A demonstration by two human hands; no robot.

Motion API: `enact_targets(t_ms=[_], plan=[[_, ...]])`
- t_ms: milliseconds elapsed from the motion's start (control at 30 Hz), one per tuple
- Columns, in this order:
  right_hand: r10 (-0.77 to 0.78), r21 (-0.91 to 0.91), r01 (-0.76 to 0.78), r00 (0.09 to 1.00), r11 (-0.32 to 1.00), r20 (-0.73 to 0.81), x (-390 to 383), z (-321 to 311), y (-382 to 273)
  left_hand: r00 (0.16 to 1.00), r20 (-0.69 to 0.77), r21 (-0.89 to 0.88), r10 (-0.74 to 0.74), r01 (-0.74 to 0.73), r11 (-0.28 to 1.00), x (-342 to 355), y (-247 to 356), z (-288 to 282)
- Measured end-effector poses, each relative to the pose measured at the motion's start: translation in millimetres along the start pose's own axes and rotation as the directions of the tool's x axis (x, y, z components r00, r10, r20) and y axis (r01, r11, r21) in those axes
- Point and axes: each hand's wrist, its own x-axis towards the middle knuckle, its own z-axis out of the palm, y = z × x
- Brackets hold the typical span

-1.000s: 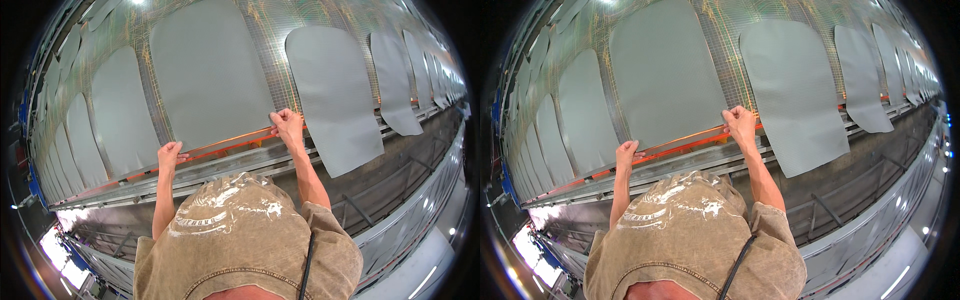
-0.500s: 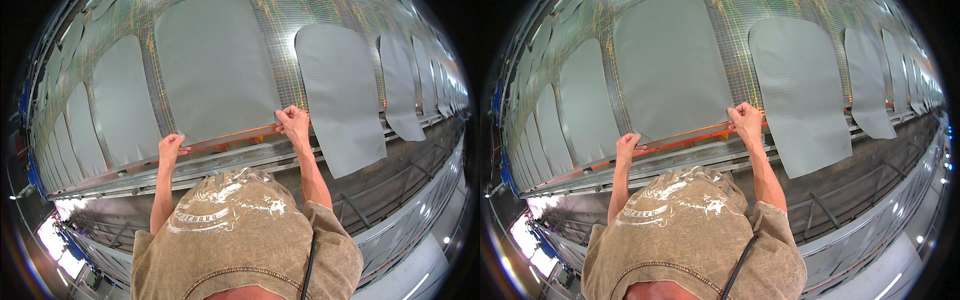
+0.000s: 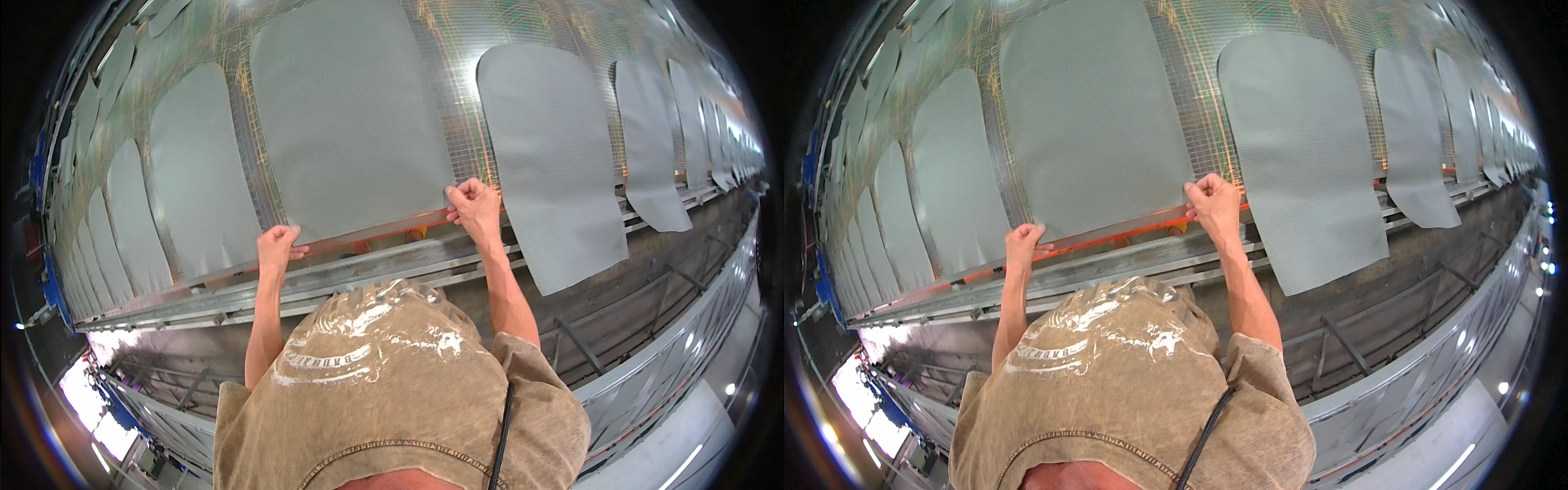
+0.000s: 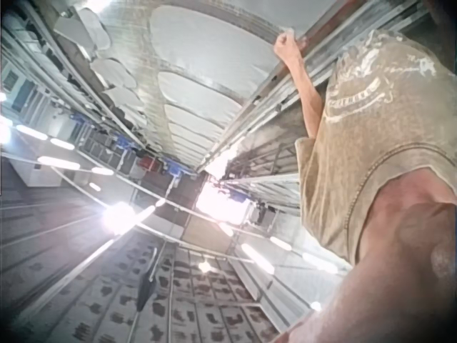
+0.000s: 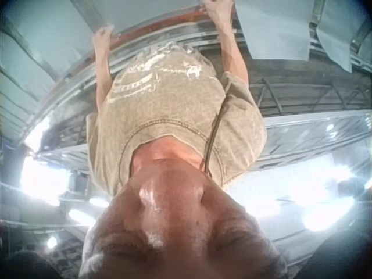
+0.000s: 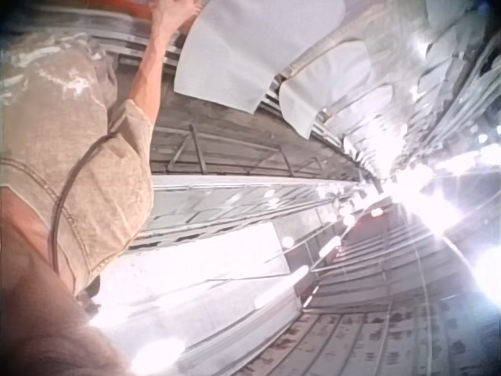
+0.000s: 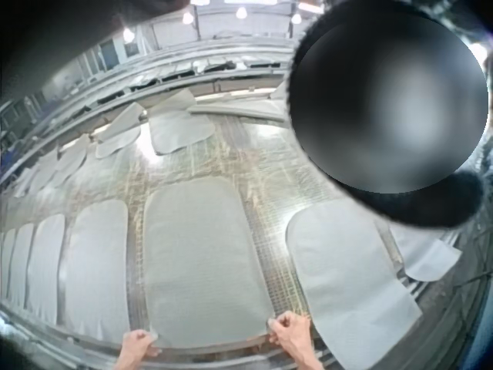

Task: The person repeatedly picks up gray textured sheets from a stack and places them onto a large curved surface with a grid pattern. They smooth each sheet into place with both hands before moving to the next one.

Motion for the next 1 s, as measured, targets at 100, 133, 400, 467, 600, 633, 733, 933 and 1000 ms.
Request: enact_targets(t_ms=[100, 133, 400, 467, 600, 633, 733, 933, 1000], plan=[[-0.012, 0.015, 0.012, 1.000, 1.000, -0.003, -1.7, 0.4, 0.1, 1.000, -0.019, -0.025, -0.009, 0.008, 1.000, 1.3, -4.5, 0.5], [-0.017, 0.014, 0.017, 1.000, 1.000, 0.003, -1.3, 1.0, -0.1, 1.000, -0.020, -0.027, -0.012, 0.011, 1.000, 1.0, -4.7, -0.4], [-0.028, 0.013, 0.028, 1.000, 1.000, 0.009, -2.1, -1.3, -6.6, 1.000, 0.009, -0.065, -0.015, 0.015, 0.998, 1.3, -4.2, -0.8], [-0.039, 0.013, 0.039, 0.999, 0.999, 0.019, -2.3, -1.8, -5.0, 1.000, 0.013, -0.069, -0.009, 0.010, 0.998, 0.6, -5.3, -2.3], [-0.020, 0.038, 0.019, 1.000, 0.999, 0.020, -2.7, -2.0, -3.4, 1.000, 0.013, -0.088, -0.006, 0.007, 0.996, -1.6, -2.5, -0.7], [-0.022, 0.027, 0.022, 0.999, 0.999, 0.022, -3.3, -2.0, -4.3, 1.000, 0.008, -0.093, -0.008, 0.008, 0.996, -2.8, -3.0, -0.6], [-0.025, 0.011, 0.025, 0.999, 1.000, 0.028, -2.8, -1.6, -5.5, 1.000, 0.003, -0.103, -0.007, 0.007, 0.995, -1.7, -4.7, -1.6], [-0.006, -0.011, 0.006, 1.000, 1.000, 0.014, -5.0, -0.6, -9.9, 1.000, 0.005, -0.121, -0.012, 0.012, 0.993, -2.2, -0.7, -1.7], [0.004, -0.014, -0.004, 1.000, 1.000, 0.012, -4.4, 0.4, -10.1, 1.000, 0.012, -0.125, -0.017, 0.018, 0.992, -3.1, 1.1, -2.2]])
